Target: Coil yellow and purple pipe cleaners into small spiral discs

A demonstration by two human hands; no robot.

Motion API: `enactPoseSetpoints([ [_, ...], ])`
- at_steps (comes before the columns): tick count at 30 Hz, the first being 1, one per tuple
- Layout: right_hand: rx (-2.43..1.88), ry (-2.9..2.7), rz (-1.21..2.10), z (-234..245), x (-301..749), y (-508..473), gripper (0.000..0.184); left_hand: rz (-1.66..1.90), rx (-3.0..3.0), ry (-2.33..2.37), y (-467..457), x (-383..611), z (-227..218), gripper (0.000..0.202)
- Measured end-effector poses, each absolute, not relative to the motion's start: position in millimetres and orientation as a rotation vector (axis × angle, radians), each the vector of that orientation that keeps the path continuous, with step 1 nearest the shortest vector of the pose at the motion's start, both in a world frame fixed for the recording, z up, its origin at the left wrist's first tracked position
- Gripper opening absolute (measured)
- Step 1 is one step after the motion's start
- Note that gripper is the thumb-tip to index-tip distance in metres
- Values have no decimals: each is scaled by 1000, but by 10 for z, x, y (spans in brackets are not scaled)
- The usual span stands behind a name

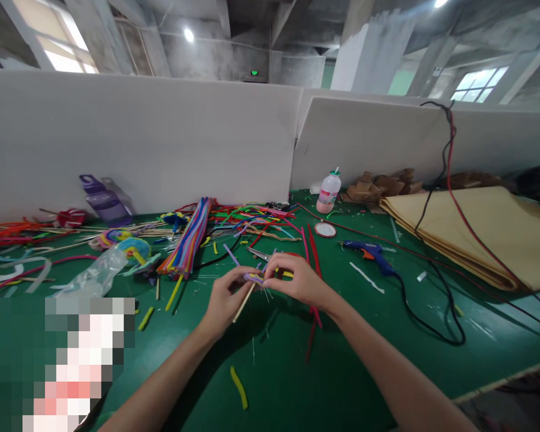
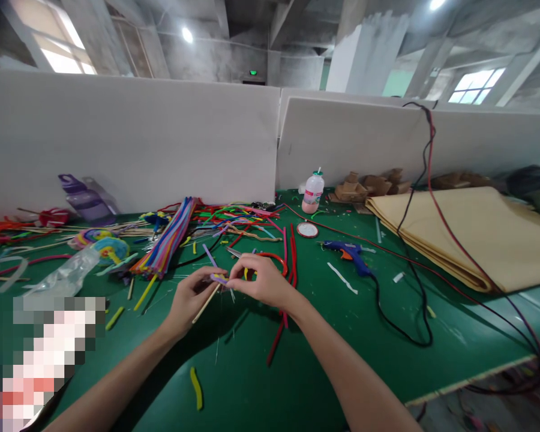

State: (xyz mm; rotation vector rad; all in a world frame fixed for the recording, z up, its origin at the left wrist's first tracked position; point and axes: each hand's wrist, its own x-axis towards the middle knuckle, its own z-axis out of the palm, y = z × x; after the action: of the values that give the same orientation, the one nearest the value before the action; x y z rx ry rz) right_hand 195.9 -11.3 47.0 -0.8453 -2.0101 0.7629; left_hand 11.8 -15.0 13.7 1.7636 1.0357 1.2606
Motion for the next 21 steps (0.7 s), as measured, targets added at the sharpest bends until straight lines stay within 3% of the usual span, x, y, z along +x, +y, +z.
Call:
enactPoseSetpoints([
  [14, -987, -1908, 159, 361, 1765, -233, 5, 1503, 1977, 1343, -261, 114, 113, 20],
  [21, -934, -1890, 72, 297, 1715, -240, 9, 1505, 2014, 1321, -274, 122, 108, 21],
])
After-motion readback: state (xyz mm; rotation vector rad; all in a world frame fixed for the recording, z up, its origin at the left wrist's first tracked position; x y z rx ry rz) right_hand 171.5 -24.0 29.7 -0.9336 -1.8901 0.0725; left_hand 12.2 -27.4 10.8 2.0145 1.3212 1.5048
